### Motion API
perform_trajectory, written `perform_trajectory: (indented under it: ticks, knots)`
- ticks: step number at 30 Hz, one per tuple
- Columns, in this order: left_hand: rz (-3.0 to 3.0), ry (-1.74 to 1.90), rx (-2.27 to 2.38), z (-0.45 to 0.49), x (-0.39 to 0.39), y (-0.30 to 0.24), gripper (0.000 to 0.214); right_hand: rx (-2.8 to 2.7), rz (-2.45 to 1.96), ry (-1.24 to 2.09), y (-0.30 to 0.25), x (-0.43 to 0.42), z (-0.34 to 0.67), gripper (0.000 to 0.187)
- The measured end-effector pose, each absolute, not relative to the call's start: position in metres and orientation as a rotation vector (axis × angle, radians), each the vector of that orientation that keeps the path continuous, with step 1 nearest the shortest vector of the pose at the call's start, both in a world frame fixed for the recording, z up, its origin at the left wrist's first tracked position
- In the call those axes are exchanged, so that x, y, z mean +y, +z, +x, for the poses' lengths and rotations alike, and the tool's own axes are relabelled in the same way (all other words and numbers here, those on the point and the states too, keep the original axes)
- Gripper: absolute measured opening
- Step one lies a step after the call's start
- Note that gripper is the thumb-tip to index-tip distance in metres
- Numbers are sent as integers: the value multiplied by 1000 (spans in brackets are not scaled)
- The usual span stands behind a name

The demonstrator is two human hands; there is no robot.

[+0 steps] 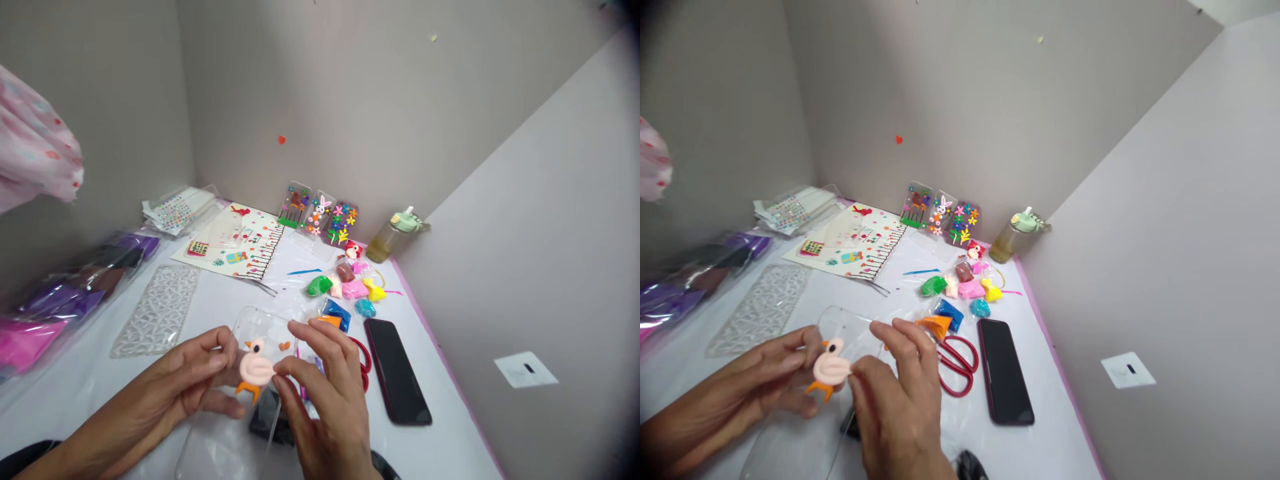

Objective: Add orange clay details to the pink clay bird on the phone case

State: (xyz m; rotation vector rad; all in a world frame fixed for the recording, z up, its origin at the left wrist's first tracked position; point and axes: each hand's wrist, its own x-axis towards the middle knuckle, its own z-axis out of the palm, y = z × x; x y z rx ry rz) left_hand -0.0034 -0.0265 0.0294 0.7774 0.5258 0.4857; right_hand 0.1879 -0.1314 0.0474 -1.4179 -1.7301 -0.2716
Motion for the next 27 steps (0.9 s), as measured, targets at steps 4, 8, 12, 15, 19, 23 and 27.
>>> perform_trajectory:
  ticks: [4,8,12,15,19,23,27]
  knots:
    - [776,487,530,-3,-26,29,19,-1726,-1413,-250,48,-133,189,21]
    - [771,500,547,-1,-25,30,19,-1590,-1402,-97,45,-135,191,21]
    - [771,537,566,0,-26,30,22,-1222,-1404,278,38,-134,192,32]
    - [767,569,562,2,-26,26,18,-994,-1301,713,36,-129,191,44]
    - [765,560,541,3,-25,19,10,-850,-1152,1080,36,-123,187,39]
    - [793,544,535,2,-24,16,14,-874,-1203,966,35,-122,184,30]
    - [814,561,554,-1,-25,16,13,-1024,-1341,484,31,-125,182,27]
